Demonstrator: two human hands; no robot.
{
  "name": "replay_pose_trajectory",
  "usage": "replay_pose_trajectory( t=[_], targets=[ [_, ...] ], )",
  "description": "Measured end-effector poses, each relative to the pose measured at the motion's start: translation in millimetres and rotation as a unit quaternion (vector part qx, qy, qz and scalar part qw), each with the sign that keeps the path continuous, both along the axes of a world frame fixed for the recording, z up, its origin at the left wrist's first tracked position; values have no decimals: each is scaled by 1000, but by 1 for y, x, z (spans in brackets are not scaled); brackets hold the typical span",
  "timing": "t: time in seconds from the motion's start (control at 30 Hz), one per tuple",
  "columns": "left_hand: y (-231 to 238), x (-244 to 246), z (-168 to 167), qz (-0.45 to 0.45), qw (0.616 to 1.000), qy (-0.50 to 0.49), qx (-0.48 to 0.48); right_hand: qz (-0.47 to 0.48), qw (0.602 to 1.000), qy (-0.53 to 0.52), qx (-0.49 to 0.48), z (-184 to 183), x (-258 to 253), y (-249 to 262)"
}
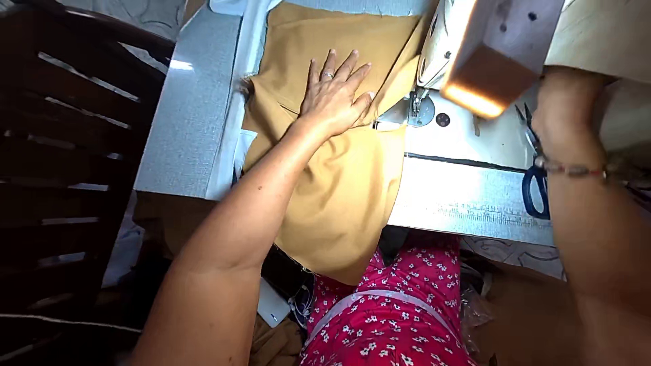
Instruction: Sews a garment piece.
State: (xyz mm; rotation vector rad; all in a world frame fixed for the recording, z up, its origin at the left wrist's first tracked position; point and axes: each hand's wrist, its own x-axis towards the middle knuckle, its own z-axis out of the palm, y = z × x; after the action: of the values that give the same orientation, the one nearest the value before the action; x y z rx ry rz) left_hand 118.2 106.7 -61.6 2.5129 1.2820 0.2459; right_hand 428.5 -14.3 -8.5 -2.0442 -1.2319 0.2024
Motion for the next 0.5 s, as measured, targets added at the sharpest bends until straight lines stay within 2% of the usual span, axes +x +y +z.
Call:
replay_pose_trajectory(
  t=[0.03,0.07,0.1,0.13,0.17,0.2,0.23,0.27,0.3,0.33,0.37,0.43,0.5],
  targets=[
    [0,-1,-1,6,1000,-5,-1,39,998,48,-1,0,-14,-20],
    [-1,-1,0,8,1000,-5,-4,122,988,93,-24,1,-34,-55],
    [-1,1,2,10,1000,-2,-4,228,961,149,-53,-2,-54,-95],
    [-2,3,5,12,1000,-1,-4,357,904,214,-98,-11,-71,-126],
    [-5,3,9,16,1000,6,-8,499,813,249,-165,-24,-81,-145],
    [-9,4,13,18,1000,18,-15,579,741,254,-226,-40,-90,-155],
    [-13,4,19,21,999,38,-24,576,720,246,-298,-55,-97,-160],
    [-15,6,23,21,998,53,-25,506,742,237,-371,-66,-105,-162],
    [-15,7,25,23,998,59,-23,412,784,233,-401,-79,-115,-164],
    [-15,7,26,23,998,59,-22,354,823,235,-377,-93,-127,-167],
    [-14,7,26,23,998,55,-19,346,835,241,-353,-97,-143,-162],
    [-12,4,20,22,999,30,-16,399,792,259,-383,-84,-174,-141],
    [-6,1,8,14,1000,-13,2,404,753,359,-376,-80,-179,-136]
  ],
)
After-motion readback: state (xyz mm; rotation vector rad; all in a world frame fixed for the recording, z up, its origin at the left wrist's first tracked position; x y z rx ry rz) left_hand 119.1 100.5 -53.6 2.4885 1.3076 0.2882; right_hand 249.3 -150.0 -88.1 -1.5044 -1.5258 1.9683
